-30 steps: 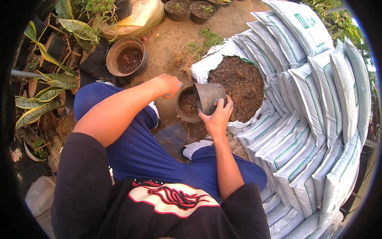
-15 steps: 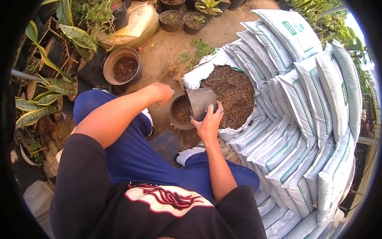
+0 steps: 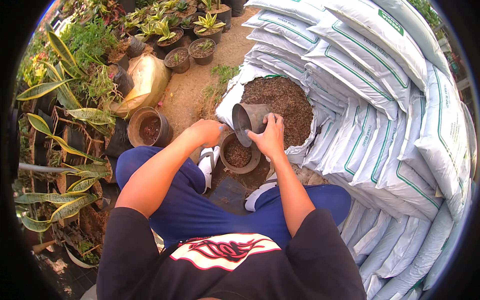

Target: The person mixes soil in a large open bag by hand and then fills two small pots with the soil mixture.

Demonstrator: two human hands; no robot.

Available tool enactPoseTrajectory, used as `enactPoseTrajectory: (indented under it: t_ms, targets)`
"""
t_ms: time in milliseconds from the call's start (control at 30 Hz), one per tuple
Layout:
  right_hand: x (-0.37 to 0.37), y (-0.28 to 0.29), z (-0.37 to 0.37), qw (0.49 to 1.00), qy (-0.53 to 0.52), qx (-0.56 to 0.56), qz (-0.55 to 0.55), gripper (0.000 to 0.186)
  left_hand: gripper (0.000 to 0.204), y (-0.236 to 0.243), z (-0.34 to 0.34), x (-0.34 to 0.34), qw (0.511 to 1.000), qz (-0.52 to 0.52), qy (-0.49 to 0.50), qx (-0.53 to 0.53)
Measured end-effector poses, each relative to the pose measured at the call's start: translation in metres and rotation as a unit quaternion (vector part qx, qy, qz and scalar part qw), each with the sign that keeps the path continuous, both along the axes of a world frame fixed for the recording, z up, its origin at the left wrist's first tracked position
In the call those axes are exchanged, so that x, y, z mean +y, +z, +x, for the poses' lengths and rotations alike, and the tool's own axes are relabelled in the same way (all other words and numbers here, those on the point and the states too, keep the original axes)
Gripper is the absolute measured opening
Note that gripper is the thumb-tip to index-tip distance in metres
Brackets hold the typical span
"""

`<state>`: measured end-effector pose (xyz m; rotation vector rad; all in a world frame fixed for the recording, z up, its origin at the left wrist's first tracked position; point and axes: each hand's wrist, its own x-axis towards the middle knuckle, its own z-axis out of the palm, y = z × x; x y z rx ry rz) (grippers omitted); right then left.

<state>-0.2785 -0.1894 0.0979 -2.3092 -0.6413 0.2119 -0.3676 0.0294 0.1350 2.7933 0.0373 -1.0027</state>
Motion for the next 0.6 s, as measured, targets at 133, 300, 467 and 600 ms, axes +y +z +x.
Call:
enactPoseTrajectory:
  t_ms: [133, 300, 467, 600]
  targets:
    - [-0.034, 0.003, 0.039, 0.982, -0.171, 0.01, 0.077, 0.067, 0.054, 0.012, 0.004, -0.01, 0.996, -0.051, -0.01, -0.066]
    - [-0.089, -0.011, 0.067, 0.932, -0.352, -0.03, 0.08, 0.07, 0.057, 0.0, 0.033, -0.028, 0.998, -0.022, -0.044, -0.028]
    - [-0.108, -0.035, 0.066, 0.914, -0.4, -0.011, 0.065, 0.069, 0.06, -0.044, 0.071, -0.057, 0.996, -0.033, -0.075, -0.026]
    - [-0.106, -0.044, 0.07, 0.905, -0.422, -0.047, 0.019, 0.07, 0.067, -0.062, 0.112, -0.091, 0.994, -0.041, -0.094, -0.044]
